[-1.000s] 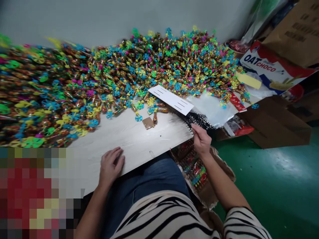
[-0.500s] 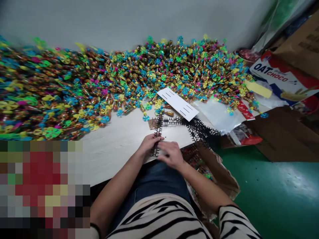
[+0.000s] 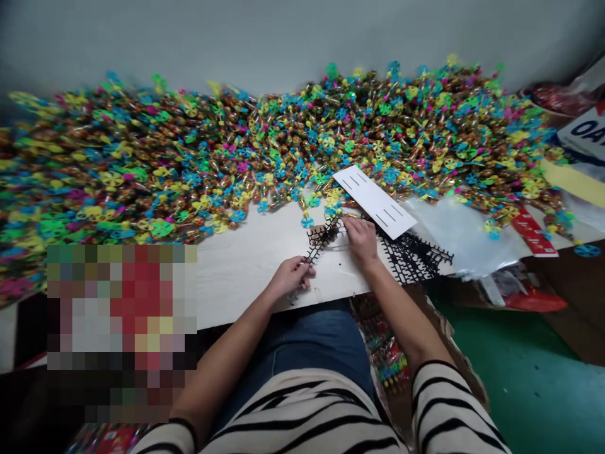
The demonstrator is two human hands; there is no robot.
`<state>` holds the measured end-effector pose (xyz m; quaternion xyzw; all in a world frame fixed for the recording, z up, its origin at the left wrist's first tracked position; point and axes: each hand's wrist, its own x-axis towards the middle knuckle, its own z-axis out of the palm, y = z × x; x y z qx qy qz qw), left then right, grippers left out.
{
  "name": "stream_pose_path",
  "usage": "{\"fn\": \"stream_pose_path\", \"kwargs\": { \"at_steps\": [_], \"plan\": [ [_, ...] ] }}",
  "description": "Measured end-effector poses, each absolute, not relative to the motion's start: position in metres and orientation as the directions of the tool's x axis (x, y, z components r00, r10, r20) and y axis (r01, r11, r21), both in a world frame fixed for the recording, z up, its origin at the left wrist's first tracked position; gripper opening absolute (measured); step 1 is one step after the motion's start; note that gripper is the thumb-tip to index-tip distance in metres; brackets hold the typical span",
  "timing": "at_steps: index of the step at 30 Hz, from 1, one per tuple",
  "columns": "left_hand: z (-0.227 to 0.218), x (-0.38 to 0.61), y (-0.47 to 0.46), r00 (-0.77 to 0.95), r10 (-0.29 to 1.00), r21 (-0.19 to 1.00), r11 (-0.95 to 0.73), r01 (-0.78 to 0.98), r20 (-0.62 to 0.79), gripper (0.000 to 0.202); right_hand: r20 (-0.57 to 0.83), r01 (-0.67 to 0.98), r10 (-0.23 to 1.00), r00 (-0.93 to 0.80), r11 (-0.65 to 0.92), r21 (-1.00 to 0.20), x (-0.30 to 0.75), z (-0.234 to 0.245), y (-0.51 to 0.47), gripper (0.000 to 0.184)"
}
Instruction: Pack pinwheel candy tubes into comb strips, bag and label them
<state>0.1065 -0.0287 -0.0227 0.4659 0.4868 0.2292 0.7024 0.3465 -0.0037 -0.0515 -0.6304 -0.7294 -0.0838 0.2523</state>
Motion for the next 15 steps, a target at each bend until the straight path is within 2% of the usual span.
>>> {"fn": "stream_pose_path", "kwargs": {
  "at_steps": [4,6,8,11,15],
  "plan": [
    [-0.024,0.12,-0.03,0.395,0.818,0.908,0.37,0.197,-0.419,0.007,0.462,0.952,0.878,-0.121,0.235,-0.196,0.338,-0.05,-0.002,0.042],
    [-0.02,0.117,-0.029,0.386,0.818,0.905,0.394,0.162,-0.426,0.01,0.487,0.967,0.873,-0.009,0.133,-0.219,0.347,-0.047,-0.002,0.044],
    [-0.014,0.101,-0.028,0.391,0.799,0.88,0.469,0.071,-0.457,0.016,0.484,0.968,0.859,0.166,-0.048,-0.246,0.36,-0.044,-0.003,0.045],
    [-0.009,0.064,-0.028,0.324,0.81,0.835,0.543,-0.096,-0.489,0.028,0.363,0.936,0.869,0.337,-0.267,-0.231,0.373,-0.042,-0.003,0.048],
    [-0.013,0.027,-0.035,0.059,0.86,0.826,0.505,-0.253,-0.507,0.04,0.132,0.902,0.899,0.417,-0.391,-0.184,0.37,-0.047,0.01,0.059]
  ]
}}
